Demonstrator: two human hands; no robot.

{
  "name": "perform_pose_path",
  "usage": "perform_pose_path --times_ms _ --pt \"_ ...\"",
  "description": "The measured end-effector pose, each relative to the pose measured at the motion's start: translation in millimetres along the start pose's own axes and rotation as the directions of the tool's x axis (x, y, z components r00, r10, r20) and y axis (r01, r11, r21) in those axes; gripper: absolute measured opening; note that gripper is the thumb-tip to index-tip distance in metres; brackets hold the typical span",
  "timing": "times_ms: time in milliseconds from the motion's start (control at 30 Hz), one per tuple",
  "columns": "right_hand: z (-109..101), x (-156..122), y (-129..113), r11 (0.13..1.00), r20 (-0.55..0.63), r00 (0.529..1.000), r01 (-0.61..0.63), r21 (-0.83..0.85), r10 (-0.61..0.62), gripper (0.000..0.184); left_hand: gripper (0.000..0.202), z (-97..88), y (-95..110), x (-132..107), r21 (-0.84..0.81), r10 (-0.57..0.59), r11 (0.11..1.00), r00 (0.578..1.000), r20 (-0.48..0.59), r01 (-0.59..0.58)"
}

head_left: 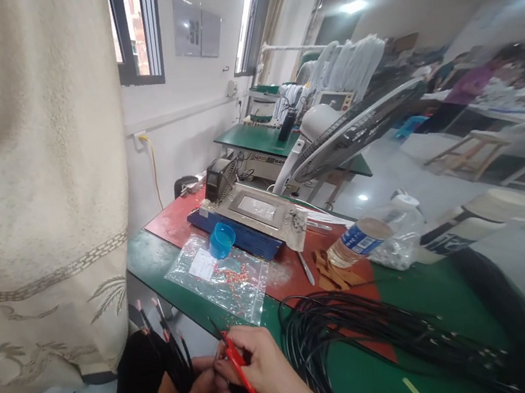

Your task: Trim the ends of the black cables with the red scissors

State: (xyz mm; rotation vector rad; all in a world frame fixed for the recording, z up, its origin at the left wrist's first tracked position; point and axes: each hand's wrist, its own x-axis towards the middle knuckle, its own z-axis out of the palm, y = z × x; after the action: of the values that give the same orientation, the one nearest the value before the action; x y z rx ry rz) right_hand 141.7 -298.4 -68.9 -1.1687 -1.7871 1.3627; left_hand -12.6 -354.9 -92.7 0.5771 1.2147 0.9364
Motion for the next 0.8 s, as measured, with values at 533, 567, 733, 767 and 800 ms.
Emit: perform_pose_path --times_ms 533,567,733,767,800 --pt "-23.0 -27.2 0.1 0.966 0.125 0.981 -0.118 -0.229 0.149 0.009 0.032 11.0 -2.6 14.5 -0.192 -0.034 0.981 0.986 -0.165 0.001" --pt "-23.0 -30.6 0.8 0.949 0.148 0.972 -0.137 -0.285 0.185 0.012 0.034 12.4 -2.6 14.7 -0.196 -0.045 0.981 0.985 -0.167 0.012" --pt "-16.7 -35.5 4.1 0.936 0.176 0.963 -0.141 -0.323 0.206 0.023 0.043 21.3 0.2 15.4 -0.112 -0.037 0.993 0.989 -0.143 0.021" --pt "-16.2 -35.2 3.6 0.937 0.169 0.964 -0.141 -0.320 0.203 0.024 0.045 22.1 0.9 15.8 -0.084 -0.028 0.996 0.989 -0.148 0.016" --pt "-16.3 -34.8 3.0 0.935 0.163 0.966 -0.140 -0.326 0.201 0.025 0.047 22.4 1.5 16.2 -0.057 -0.021 0.998 0.988 -0.155 0.012"
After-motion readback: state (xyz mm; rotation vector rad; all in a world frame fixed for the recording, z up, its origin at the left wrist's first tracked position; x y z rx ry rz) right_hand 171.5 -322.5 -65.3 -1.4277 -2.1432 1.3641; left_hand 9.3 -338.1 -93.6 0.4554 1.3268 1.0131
